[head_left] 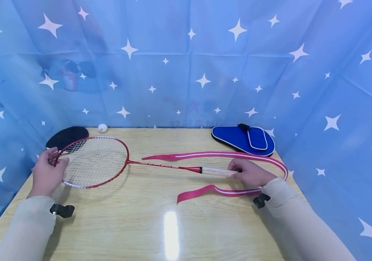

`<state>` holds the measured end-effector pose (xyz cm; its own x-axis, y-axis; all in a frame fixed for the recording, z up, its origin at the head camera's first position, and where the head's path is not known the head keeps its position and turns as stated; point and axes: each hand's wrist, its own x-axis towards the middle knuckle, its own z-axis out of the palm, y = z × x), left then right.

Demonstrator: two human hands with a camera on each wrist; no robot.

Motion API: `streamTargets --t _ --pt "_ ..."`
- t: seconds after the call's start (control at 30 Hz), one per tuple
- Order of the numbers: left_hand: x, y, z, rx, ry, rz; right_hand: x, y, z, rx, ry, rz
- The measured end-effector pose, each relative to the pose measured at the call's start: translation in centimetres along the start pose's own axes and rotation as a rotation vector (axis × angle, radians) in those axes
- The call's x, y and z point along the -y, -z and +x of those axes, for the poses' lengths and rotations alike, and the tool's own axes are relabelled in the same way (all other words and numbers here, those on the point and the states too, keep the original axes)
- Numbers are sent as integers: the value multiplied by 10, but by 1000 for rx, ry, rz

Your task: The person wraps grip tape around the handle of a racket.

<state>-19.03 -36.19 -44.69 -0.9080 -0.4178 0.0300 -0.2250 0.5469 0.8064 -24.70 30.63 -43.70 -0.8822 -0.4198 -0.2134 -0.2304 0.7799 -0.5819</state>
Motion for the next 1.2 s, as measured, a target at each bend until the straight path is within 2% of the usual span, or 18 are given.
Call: streamTargets --t 0.23,0.4,0.57,0.67,0.87,0.93,1.03,1.1,1.2 --pt "-9 5 6 -39 -20 16 6 -5 -4 37 19 170" --pt "-16 7 8 -63 -33 -31 10 -8 -6 55 29 210" --pt "-22 10 9 -58 20 -138 12 -11 -10 27 49 227" --pt "-25 10 9 -34 61 -211 14 -12 -13 -3 72 231" --pt "-34 4 4 -6 122 -432 13 -13 -14 -31 80 255" --pt "-36 0 0 -4 144 -538 12 -15 -13 -33 74 267" --pt "-39 -7 -6 3 149 -676 10 -18 -9 -34 79 278" --pt "-43 -13 -11 -4 151 -813 10 -21 -7 -35 87 286" --pt "-49 -23 -19 -8 140 -929 12 -26 -5 -42 93 295"
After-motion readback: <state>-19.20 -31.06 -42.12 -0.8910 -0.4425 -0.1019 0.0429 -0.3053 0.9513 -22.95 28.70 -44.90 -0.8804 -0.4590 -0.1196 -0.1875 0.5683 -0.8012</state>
